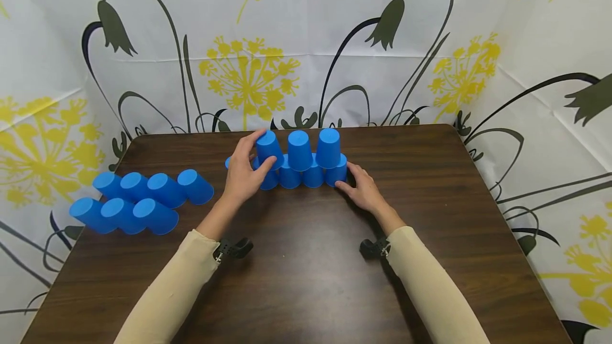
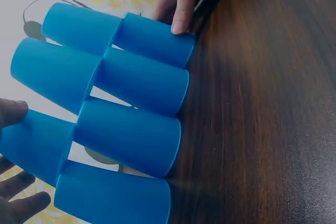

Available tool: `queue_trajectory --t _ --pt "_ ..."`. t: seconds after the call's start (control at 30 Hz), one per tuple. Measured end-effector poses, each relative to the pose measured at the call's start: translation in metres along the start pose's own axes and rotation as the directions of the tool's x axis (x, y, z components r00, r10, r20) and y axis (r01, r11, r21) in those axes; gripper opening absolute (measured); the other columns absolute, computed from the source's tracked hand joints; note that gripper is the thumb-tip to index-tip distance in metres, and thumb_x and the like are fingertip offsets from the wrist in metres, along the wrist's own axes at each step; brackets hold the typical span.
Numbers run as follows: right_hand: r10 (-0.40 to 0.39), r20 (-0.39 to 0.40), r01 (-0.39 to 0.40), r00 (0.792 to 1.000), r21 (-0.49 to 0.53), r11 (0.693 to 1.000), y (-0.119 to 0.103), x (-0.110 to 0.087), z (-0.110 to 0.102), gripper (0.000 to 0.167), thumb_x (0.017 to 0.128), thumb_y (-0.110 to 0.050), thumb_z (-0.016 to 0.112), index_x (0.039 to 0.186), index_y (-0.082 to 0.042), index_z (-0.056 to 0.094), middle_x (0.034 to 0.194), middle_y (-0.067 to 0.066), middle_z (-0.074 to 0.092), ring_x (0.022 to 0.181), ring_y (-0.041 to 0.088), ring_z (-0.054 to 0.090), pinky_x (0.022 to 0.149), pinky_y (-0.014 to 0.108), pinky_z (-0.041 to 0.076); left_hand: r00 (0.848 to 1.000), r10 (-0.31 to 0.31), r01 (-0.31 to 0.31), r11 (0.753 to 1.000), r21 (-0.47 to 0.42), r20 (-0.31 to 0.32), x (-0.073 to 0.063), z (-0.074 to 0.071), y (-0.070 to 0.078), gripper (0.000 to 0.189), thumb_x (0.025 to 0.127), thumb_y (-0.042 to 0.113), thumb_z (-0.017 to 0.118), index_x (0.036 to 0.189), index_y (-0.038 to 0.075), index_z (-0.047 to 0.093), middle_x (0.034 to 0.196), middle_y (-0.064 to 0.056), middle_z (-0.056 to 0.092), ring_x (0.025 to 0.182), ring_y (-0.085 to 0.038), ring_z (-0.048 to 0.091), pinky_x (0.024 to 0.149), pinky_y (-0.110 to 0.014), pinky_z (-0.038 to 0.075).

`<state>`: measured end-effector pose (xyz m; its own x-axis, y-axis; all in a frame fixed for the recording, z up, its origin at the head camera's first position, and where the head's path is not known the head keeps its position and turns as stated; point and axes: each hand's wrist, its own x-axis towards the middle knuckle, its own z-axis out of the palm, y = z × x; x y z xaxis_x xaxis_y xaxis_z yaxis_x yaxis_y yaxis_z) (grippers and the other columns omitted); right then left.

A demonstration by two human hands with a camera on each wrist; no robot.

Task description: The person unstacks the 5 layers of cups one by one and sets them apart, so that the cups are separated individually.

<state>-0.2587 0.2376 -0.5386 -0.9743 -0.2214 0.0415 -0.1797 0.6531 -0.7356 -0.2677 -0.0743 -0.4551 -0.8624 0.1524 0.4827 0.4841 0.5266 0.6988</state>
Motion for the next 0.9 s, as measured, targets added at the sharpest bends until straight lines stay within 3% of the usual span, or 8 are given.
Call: queue_trajectory --t 0.2,0.43,0.57,0.7,0.9 --pt "0.014 0.008 -0.014 1.0 0.003 1.0 -0.002 0.0 0.0 0.068 0.097 -0.034 0.062 0.152 -0.006 0.032 0.151 0.019 0.037 0.14 0.039 0.031 0.111 0.062 0.025 0.999 0.017 -0.017 1.0 0.006 -0.027 0.002 0.005 -0.004 0.06 0.09 0.021 0.073 0.144 0.018 0.045 0.135 -0.011 0.052 0.115 -0.03 0.057 0.089 -0.049 0.052" --pt "0.022 0.01 -0.022 1.0 0.001 1.0 -0.001 0.0 0.001 0.068 0.097 -0.036 0.061 0.152 -0.008 0.031 0.152 0.018 0.036 0.141 0.038 0.03 0.111 0.062 0.025 0.997 0.055 -0.056 0.998 -0.019 -0.061 -0.004 0.001 -0.002 0.06 0.091 0.019 0.072 0.144 0.018 0.045 0.133 -0.013 0.053 0.12 -0.03 0.057 0.091 -0.052 0.052" --pt "0.013 0.012 -0.013 1.0 0.009 1.0 -0.001 0.0 0.002 0.068 0.097 -0.036 0.061 0.152 -0.008 0.032 0.152 0.019 0.037 0.141 0.038 0.03 0.111 0.062 0.025 0.994 0.069 -0.072 0.997 -0.034 -0.083 -0.018 -0.013 0.008 0.06 0.09 0.019 0.073 0.143 0.018 0.046 0.133 -0.011 0.053 0.121 -0.029 0.056 0.089 -0.054 0.052" --pt "0.003 0.004 -0.003 1.0 0.005 1.0 0.0 0.0 0.002 0.068 0.097 -0.036 0.061 0.152 -0.007 0.033 0.151 0.019 0.038 0.141 0.038 0.031 0.111 0.062 0.025 0.993 0.043 -0.046 0.998 -0.033 -0.109 -0.038 -0.03 0.015 0.061 0.088 0.019 0.075 0.142 0.02 0.047 0.133 -0.009 0.054 0.122 -0.028 0.055 0.089 -0.054 0.052" --pt "0.003 0.003 -0.003 1.0 -0.008 1.0 0.001 0.001 0.001 0.068 0.097 -0.034 0.062 0.151 -0.005 0.033 0.15 0.02 0.038 0.14 0.04 0.032 0.111 0.062 0.025 0.989 0.001 0.004 0.999 0.035 -0.145 -0.07 -0.058 0.007 0.065 0.084 0.016 0.078 0.142 0.02 0.049 0.132 -0.011 0.055 0.12 -0.031 0.056 0.087 -0.055 0.053"
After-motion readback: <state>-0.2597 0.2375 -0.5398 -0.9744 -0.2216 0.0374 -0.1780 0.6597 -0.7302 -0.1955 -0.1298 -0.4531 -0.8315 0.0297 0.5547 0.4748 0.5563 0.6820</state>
